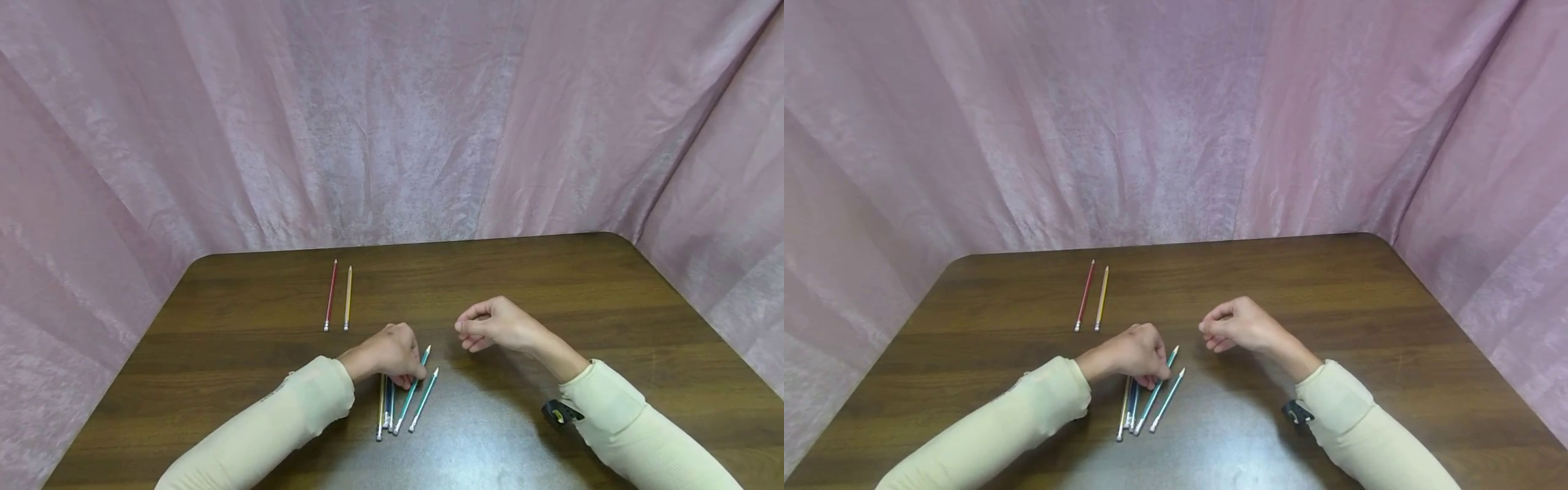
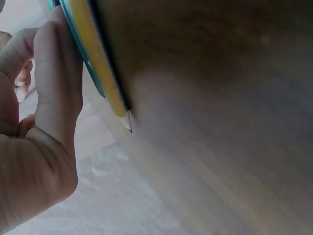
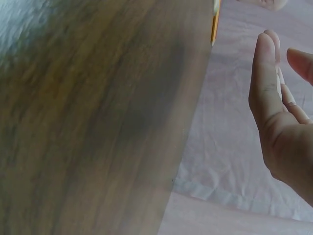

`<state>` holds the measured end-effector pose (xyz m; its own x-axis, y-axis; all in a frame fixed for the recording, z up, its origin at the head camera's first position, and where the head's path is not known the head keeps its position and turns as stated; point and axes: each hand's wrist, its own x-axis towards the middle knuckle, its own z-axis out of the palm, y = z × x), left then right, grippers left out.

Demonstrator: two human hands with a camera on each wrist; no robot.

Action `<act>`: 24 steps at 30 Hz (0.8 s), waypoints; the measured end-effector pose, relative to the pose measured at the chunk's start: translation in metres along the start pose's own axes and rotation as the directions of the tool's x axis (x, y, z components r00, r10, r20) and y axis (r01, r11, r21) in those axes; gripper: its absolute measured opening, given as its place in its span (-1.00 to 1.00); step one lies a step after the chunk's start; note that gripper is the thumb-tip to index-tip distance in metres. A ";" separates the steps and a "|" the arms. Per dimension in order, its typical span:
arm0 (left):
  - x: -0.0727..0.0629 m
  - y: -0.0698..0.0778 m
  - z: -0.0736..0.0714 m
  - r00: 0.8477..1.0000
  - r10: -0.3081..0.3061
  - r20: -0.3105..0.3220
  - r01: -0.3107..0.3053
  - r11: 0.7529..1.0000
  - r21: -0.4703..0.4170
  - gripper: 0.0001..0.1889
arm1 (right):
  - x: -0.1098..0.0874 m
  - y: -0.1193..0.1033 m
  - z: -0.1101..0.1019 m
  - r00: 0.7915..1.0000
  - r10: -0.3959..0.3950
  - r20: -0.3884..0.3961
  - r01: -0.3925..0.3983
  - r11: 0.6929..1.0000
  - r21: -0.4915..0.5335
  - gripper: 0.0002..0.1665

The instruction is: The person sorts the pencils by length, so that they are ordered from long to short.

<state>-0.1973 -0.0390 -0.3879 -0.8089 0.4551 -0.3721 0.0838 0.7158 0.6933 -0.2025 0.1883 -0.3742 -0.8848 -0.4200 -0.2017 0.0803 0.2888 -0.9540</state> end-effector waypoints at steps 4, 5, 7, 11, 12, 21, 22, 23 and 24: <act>0.000 -0.002 -0.004 1.000 -0.002 -0.015 0.001 0.993 -0.119 -0.85 | 0.001 0.001 0.000 1.000 0.016 0.018 -0.016 1.000 0.026 -0.64; -0.001 -0.002 -0.006 1.000 -0.002 -0.016 0.000 0.989 -0.150 -0.87 | 0.001 0.002 0.000 1.000 0.018 0.021 -0.019 0.999 0.030 -0.63; -0.002 -0.003 -0.010 1.000 0.003 -0.016 -0.006 0.976 -0.216 -0.91 | 0.001 0.002 0.000 1.000 0.018 0.026 -0.019 0.999 0.036 -0.62; -0.006 -0.008 -0.019 0.999 0.022 -0.024 -0.029 0.949 -0.314 -0.91 | 0.002 0.002 0.005 0.999 0.024 0.031 -0.025 0.998 0.051 -0.62; -0.008 -0.010 -0.020 0.999 0.024 -0.030 -0.032 0.943 -0.332 -0.90 | 0.002 0.002 0.008 0.999 0.026 0.035 -0.028 0.998 0.055 -0.62; -0.022 -0.031 -0.030 0.995 0.035 -0.091 -0.071 0.896 -0.438 -0.82 | 0.007 0.000 0.037 0.993 0.075 0.088 -0.083 0.993 0.089 -0.65; -0.023 -0.033 -0.032 0.995 0.034 -0.088 -0.071 0.890 -0.450 -0.81 | 0.008 0.000 0.041 0.993 0.078 0.093 -0.086 0.992 0.088 -0.66; -0.024 -0.035 -0.033 0.996 0.030 -0.087 -0.067 0.884 -0.462 -0.80 | 0.009 0.000 0.045 0.992 0.079 0.103 -0.088 0.993 0.084 -0.66; -0.026 -0.037 -0.034 0.996 0.025 -0.085 -0.062 0.878 -0.474 -0.80 | 0.010 -0.001 0.048 0.991 0.081 0.110 -0.090 0.992 0.084 -0.67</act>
<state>-0.1990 -0.0955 -0.3827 -0.8532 0.4259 -0.3010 -0.1518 0.3494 0.9246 -0.1890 0.1422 -0.3858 -0.8198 -0.4870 -0.3012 0.1980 0.2526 -0.9471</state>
